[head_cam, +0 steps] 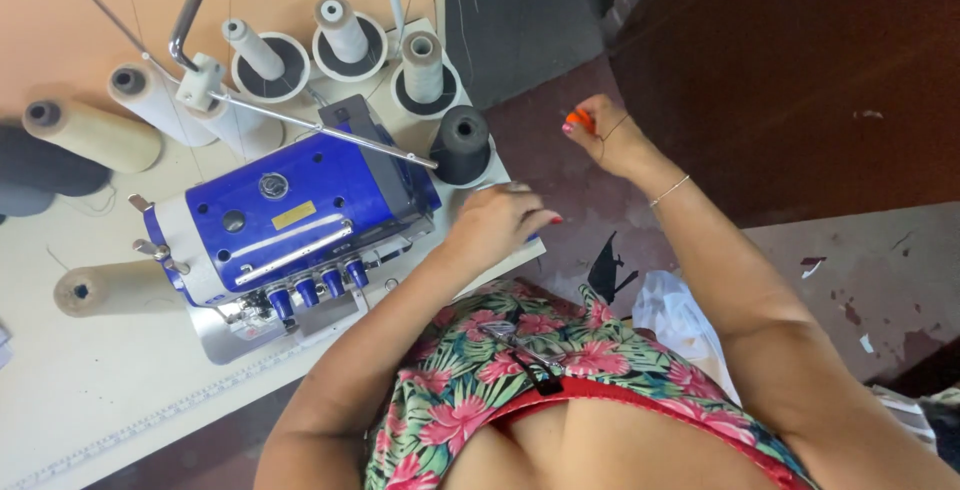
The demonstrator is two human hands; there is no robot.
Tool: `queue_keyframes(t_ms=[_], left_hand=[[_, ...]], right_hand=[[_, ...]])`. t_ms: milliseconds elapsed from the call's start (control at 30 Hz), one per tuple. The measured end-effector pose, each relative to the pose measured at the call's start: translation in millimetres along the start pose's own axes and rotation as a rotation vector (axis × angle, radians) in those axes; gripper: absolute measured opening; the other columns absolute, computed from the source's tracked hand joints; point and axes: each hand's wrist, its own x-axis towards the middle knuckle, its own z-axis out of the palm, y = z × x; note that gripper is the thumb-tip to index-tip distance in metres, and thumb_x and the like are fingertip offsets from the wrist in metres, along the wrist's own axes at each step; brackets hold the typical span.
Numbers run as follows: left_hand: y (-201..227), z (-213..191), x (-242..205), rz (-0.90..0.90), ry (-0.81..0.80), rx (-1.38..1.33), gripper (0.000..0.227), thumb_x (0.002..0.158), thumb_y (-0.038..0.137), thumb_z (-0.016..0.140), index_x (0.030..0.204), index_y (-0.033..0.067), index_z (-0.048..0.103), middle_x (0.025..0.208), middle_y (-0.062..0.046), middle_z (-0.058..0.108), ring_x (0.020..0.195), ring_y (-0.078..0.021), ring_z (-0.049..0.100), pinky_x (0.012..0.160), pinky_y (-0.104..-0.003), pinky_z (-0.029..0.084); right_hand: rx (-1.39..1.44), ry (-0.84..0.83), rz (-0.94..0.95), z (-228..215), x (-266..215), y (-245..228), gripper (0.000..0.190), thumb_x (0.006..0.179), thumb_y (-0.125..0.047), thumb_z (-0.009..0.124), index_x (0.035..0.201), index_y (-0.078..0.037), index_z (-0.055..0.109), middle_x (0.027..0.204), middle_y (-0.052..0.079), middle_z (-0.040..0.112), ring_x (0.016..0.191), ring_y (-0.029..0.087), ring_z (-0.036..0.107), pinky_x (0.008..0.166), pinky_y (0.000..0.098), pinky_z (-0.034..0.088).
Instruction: The person handles several spools of thread, pulling ends and cutting them with small shears, then feeds the thread through various guides and tension disks on a blue industrial sewing machine.
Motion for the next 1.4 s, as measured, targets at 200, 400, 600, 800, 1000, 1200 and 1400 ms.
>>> queue_keyframes(t_ms=[200, 400, 600, 800, 1000, 1200, 1400], left_hand=[[-26.9, 11.3, -48.9, -0.303, 0.222, -0.145, 0.024, 0.097, 0.037, 0.071, 0.086, 0.0156, 0.076, 0.07, 0.001, 0.07, 0.064, -0.0165, 0.069, 0.06, -0.026, 0.055], [-24.5, 10.0, -48.8, -0.378, 0.324, -0.162, 0.017, 0.099, 0.028, 0.069, 0.095, 0.0119, 0.072, 0.078, -0.004, 0.065, 0.073, -0.0232, 0.071, 0.068, -0.035, 0.057], [-30.1, 13.8, -60.6, -0.406, 0.235, -0.167, 0.015, 0.096, 0.024, 0.07, 0.096, 0.01, 0.073, 0.077, -0.01, 0.068, 0.074, -0.0294, 0.071, 0.069, -0.04, 0.056], [-28.3, 10.3, -58.1, -0.407, 0.267, -0.166, 0.01, 0.095, 0.019, 0.07, 0.097, 0.0102, 0.074, 0.083, -0.008, 0.068, 0.078, -0.0274, 0.072, 0.071, -0.038, 0.057], [-11.1, -14.8, -44.2, -0.449, 0.389, -0.19, 0.021, 0.092, 0.011, 0.071, 0.111, 0.0028, 0.066, 0.105, -0.015, 0.062, 0.097, -0.0353, 0.069, 0.08, -0.043, 0.057], [-16.4, -20.7, 9.5, -0.506, 0.553, -0.121, 0.09, 0.08, 0.003, 0.085, 0.15, -0.0107, 0.031, 0.146, -0.034, 0.033, 0.135, -0.0591, 0.045, 0.109, -0.062, 0.047], [-55.0, -11.9, 53.3, -0.783, 0.166, -0.005, 0.091, 0.088, 0.01, 0.08, 0.16, 0.0057, 0.024, 0.155, -0.027, 0.034, 0.139, -0.0521, 0.046, 0.108, -0.065, 0.047]], right_hand=[[0.114, -0.085, -0.153, 24.3, -16.3, -25.9, 0.043, 0.102, -0.048, 0.063, 0.131, -0.016, 0.06, 0.115, 0.014, 0.074, 0.113, 0.035, 0.068, 0.092, 0.0499, 0.056], [-0.022, -0.323, -0.155, -9.1, -26.1, -67.4, 0.05, 0.092, -0.045, 0.072, 0.13, -0.013, 0.06, 0.122, 0.016, 0.072, 0.117, 0.038, 0.067, 0.096, 0.0517, 0.054], [0.511, -0.292, -0.158, -6.9, -27.5, -95.9, 0.039, 0.089, -0.012, 0.077, 0.12, 0.005, 0.06, 0.097, 0.017, 0.065, 0.06, 0.02, 0.069, 0.051, 0.0295, 0.064], [0.438, -0.232, -0.238, -9.4, -24.2, -94.7, 0.027, 0.091, -0.009, 0.075, 0.113, 0.004, 0.066, 0.09, 0.016, 0.068, 0.054, 0.017, 0.069, 0.043, 0.0264, 0.06], [0.624, -0.253, -0.14, -5.5, -20.5, -75.0, 0.038, 0.092, -0.009, 0.075, 0.123, 0.006, 0.058, 0.099, 0.017, 0.064, 0.058, 0.017, 0.07, 0.049, 0.0277, 0.065], [0.604, -0.24, -0.156, -14.3, -24.7, -96.7, 0.037, 0.092, -0.008, 0.074, 0.12, 0.009, 0.057, 0.097, 0.019, 0.065, 0.057, 0.018, 0.071, 0.049, 0.0301, 0.066], [0.671, -0.181, -0.045, 2.2, -22.7, -60.1, 0.04, 0.092, -0.011, 0.074, 0.121, 0.009, 0.056, 0.097, 0.018, 0.063, 0.054, 0.018, 0.068, 0.046, 0.0302, 0.065]])
